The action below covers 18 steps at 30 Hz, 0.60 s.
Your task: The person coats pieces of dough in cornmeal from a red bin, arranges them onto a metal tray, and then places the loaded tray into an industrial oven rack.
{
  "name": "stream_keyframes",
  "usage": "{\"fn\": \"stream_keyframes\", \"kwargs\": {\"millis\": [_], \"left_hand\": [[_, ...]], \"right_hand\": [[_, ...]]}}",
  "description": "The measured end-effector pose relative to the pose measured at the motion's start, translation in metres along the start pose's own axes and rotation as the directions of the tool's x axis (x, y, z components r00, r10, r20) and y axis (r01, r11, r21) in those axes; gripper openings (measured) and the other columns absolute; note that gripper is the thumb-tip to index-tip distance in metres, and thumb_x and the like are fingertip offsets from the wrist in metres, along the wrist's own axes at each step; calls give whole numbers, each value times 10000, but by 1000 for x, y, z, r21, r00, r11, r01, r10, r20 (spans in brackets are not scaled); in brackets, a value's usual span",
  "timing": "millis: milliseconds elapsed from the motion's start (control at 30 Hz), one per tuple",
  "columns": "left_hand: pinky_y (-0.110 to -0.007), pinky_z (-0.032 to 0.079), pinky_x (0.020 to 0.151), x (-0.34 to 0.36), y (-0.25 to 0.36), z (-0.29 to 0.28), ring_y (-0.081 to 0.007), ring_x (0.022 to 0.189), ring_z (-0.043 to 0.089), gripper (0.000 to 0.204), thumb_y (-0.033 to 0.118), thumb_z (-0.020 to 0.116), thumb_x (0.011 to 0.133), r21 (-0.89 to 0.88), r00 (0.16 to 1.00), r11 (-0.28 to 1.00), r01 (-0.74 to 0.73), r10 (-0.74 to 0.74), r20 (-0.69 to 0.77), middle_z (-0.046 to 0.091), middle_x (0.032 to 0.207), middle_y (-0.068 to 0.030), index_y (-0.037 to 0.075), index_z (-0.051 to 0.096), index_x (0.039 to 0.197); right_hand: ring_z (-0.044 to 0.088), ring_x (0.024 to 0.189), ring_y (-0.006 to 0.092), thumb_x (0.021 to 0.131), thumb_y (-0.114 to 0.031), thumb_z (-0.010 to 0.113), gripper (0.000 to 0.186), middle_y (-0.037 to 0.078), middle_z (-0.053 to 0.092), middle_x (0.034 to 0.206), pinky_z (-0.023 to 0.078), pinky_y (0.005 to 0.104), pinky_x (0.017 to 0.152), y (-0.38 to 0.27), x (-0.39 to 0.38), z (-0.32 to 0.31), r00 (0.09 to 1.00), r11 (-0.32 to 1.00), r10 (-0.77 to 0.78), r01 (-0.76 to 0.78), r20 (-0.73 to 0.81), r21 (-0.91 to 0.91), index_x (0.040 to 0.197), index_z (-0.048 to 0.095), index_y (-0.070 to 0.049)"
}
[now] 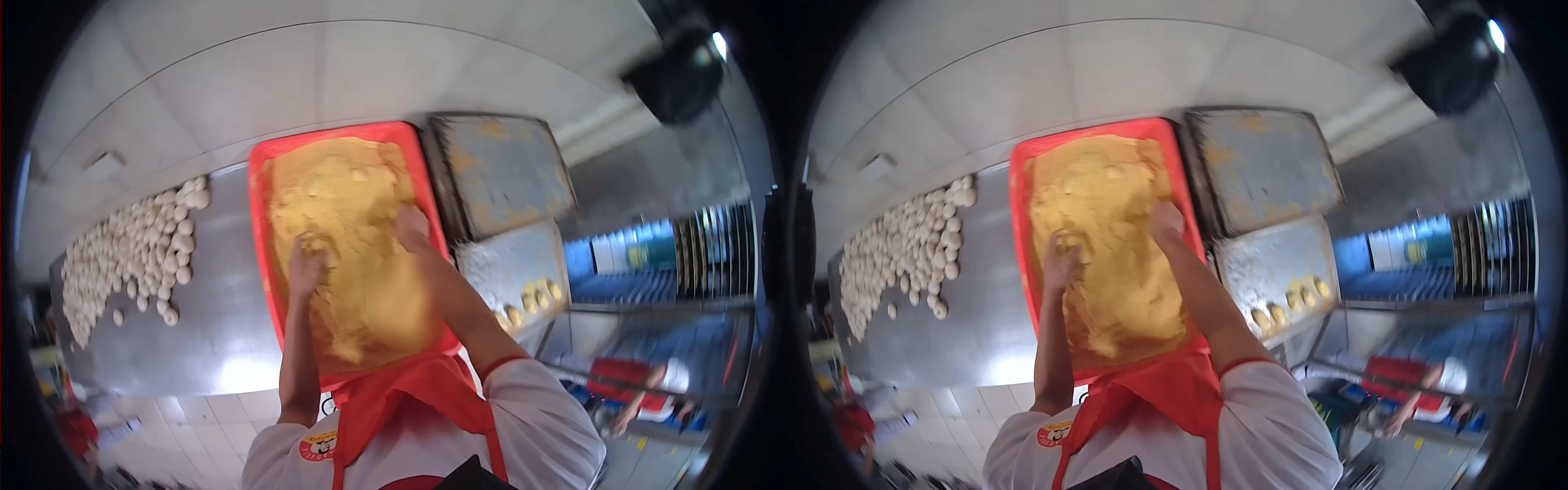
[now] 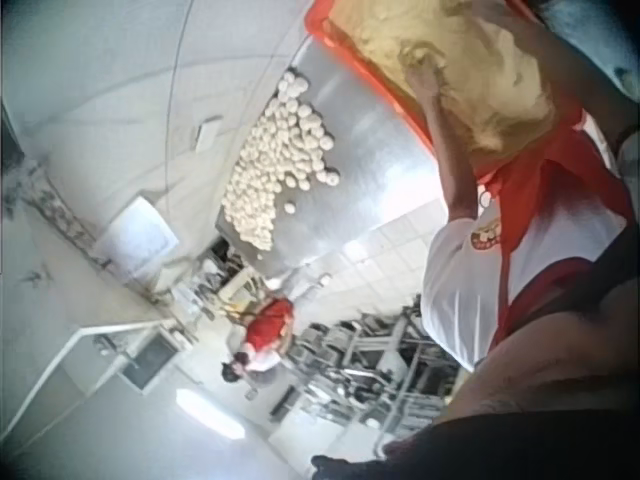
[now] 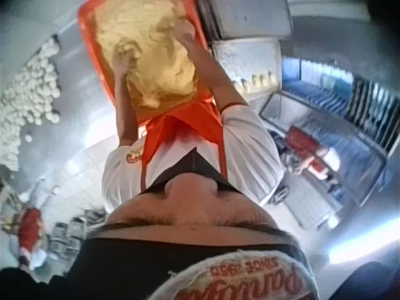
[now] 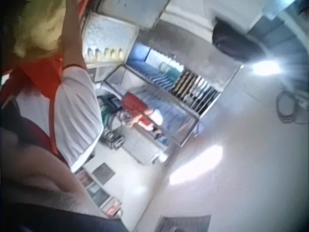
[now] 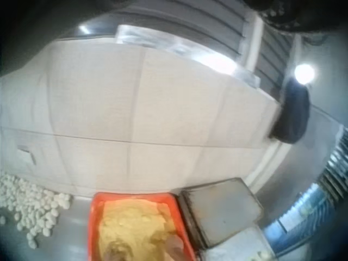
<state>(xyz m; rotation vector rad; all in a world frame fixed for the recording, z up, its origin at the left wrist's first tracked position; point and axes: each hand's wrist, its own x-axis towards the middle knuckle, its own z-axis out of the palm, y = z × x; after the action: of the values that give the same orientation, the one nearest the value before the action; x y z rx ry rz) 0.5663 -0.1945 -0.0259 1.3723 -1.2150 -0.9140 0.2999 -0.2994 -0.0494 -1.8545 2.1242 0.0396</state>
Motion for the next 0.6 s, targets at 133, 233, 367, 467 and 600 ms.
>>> {"fn": "stream_keyframes", "kwargs": {"millis": [133, 233, 367, 467, 600], "left_hand": [[-207, 393, 517, -17, 48, 2, -64, 580, 490, 279, 118, 614, 929, -227, 937, 912, 341, -310, 161, 584, 735, -4, 44, 572, 1194], [-214, 405, 517, -42, 64, 29, -76, 582, 508, 276, 116, 618, 928, -326, 928, 873, 363, -307, 211, 591, 756, -11, 32, 571, 1187], [-221, 434, 510, -87, 106, 133, -91, 590, 538, 305, 110, 631, 922, -429, 854, 765, 481, -298, 426, 603, 822, -50, 28, 539, 1201], [-224, 443, 490, -115, 112, 209, -94, 569, 549, 287, 119, 667, 899, -378, 797, 797, 471, -200, 570, 605, 811, -46, 31, 545, 1144], [-252, 438, 462, -147, 130, 308, -89, 548, 562, 193, 125, 710, 866, -56, 690, 924, 379, -241, 682, 614, 723, -39, 26, 597, 987]], "right_hand": [[674, 982, 330, 852, -120, 589, 243, 187, 698, 1011, 572, 451, 763, -7, -9, -22, 997, 997, 75, -75, 33, 9, 1070, 658, -36], [708, 862, 278, 843, -64, 621, 268, 165, 693, 1017, 586, 395, 747, -9, -83, -62, 990, 947, -95, 122, -103, 298, 1102, 637, 2], [674, 975, 243, 801, -18, 662, 314, 153, 675, 1073, 572, 361, 792, 71, -149, -80, 987, 378, -103, -75, 123, 923, 1109, 604, -15], [655, 916, 204, 771, -22, 731, 370, 99, 650, 1041, 553, 318, 745, 162, -176, -81, 969, -251, -231, -148, 89, 956, 1111, 586, -42], [554, 565, 109, 733, -155, 755, 371, 23, 629, 761, 373, 244, 420, 293, -197, -84, 989, 50, -36, -143, 144, 989, 1055, 620, -31]]}}
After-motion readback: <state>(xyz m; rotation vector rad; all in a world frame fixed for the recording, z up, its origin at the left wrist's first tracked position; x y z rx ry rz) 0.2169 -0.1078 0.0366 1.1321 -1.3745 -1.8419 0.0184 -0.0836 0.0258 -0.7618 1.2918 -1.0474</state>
